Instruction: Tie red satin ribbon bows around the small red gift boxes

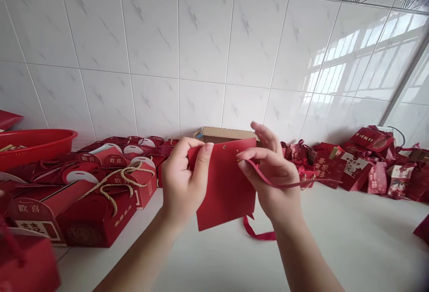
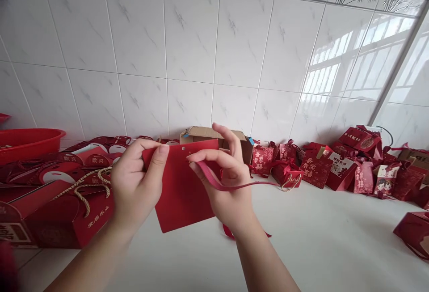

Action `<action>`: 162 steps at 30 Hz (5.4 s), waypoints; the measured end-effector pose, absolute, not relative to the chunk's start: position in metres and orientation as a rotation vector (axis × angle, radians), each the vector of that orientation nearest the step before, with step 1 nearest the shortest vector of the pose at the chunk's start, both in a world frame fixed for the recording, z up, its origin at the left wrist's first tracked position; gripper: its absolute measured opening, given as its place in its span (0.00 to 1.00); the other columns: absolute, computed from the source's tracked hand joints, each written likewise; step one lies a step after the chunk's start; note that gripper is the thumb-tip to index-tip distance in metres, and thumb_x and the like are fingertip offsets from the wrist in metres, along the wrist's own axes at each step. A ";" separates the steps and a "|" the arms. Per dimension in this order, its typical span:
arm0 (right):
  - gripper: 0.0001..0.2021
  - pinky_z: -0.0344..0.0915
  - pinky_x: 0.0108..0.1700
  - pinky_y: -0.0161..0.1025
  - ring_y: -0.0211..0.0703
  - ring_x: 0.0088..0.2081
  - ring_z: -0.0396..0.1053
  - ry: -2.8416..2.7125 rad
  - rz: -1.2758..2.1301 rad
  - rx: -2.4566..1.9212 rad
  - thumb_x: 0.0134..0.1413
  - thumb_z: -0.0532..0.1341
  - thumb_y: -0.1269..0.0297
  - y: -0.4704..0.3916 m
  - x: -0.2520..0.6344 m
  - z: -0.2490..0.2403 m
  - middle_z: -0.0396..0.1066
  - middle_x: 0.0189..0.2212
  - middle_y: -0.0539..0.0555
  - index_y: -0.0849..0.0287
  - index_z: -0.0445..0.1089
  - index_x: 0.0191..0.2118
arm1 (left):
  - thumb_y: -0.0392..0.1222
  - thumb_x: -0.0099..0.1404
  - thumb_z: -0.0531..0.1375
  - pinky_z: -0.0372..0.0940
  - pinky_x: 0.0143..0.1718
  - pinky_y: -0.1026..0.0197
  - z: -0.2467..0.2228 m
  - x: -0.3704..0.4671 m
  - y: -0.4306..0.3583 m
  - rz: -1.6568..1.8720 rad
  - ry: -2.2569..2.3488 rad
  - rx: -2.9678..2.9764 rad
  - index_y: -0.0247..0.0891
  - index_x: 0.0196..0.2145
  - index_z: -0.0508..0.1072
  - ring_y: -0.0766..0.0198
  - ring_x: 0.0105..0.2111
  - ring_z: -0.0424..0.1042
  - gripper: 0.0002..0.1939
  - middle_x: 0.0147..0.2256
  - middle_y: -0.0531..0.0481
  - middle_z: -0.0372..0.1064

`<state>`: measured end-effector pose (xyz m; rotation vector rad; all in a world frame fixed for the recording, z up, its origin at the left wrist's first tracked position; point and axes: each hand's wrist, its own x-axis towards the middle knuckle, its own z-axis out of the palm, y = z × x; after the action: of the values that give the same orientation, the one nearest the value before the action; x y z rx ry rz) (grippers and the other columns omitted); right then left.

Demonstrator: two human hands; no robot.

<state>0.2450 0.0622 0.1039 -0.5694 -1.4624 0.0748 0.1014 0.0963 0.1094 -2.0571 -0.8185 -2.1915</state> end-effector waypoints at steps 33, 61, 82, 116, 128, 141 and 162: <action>0.06 0.64 0.54 0.55 0.53 0.56 0.62 -1.388 -0.213 -0.550 0.51 0.63 0.70 0.069 0.239 0.099 0.63 0.51 0.56 0.53 0.69 0.36 | 0.30 0.62 0.58 0.67 0.32 0.66 0.102 0.105 0.092 -2.074 -0.468 -2.030 0.38 0.34 0.70 0.68 0.30 0.73 0.05 0.30 0.53 0.74; 0.12 0.60 0.20 0.29 0.33 0.22 0.59 -2.027 0.920 -0.514 0.35 0.65 0.73 0.035 0.243 0.109 0.59 0.21 0.44 0.56 0.60 0.26 | 0.26 0.63 0.52 0.72 0.35 0.64 0.126 0.066 0.071 -1.374 -0.580 -2.902 0.46 0.44 0.73 0.63 0.37 0.76 0.19 0.39 0.51 0.76; 0.14 0.62 0.26 0.32 0.36 0.28 0.63 -1.711 0.080 -0.718 0.43 0.68 0.68 0.036 0.252 0.110 0.66 0.28 0.48 0.56 0.61 0.33 | 0.31 0.60 0.62 0.75 0.33 0.72 0.129 0.072 0.056 -1.935 -0.658 -2.801 0.49 0.39 0.77 0.65 0.32 0.79 0.13 0.36 0.56 0.79; 0.16 0.63 0.22 0.36 0.39 0.26 0.65 -1.587 -0.424 -0.362 0.42 0.66 0.77 0.046 0.253 0.109 0.62 0.26 0.49 0.57 0.59 0.35 | 0.26 0.61 0.57 0.74 0.45 0.65 0.118 0.078 0.051 -1.974 -0.364 -2.814 0.48 0.48 0.62 0.64 0.44 0.75 0.22 0.44 0.53 0.71; 0.15 0.66 0.25 0.41 0.41 0.27 0.68 -1.534 -0.558 -0.212 0.40 0.67 0.76 0.046 0.252 0.111 0.67 0.26 0.51 0.59 0.62 0.33 | 0.24 0.57 0.62 0.73 0.44 0.63 0.123 0.077 0.053 -1.918 -0.225 -2.645 0.42 0.41 0.69 0.65 0.38 0.76 0.18 0.36 0.54 0.74; 0.13 0.68 0.24 0.43 0.43 0.26 0.69 -1.563 -0.415 -0.212 0.44 0.66 0.76 0.049 0.249 0.105 0.68 0.26 0.51 0.55 0.63 0.34 | 0.26 0.60 0.56 0.71 0.42 0.57 0.125 0.073 0.053 -1.799 -0.172 -2.844 0.45 0.34 0.66 0.61 0.39 0.74 0.13 0.34 0.52 0.71; 0.17 0.73 0.32 0.48 0.48 0.34 0.73 -1.656 -0.203 -0.160 0.44 0.64 0.82 0.046 0.246 0.107 0.74 0.34 0.55 0.56 0.64 0.37 | 0.23 0.58 0.55 0.70 0.29 0.64 0.122 0.074 0.055 -1.840 -0.174 -2.850 0.41 0.28 0.57 0.64 0.34 0.70 0.14 0.33 0.50 0.65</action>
<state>0.2456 0.0458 0.1069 -0.1604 -1.6557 -0.2029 0.0745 0.0547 0.1223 -2.8505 -0.1739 -1.8398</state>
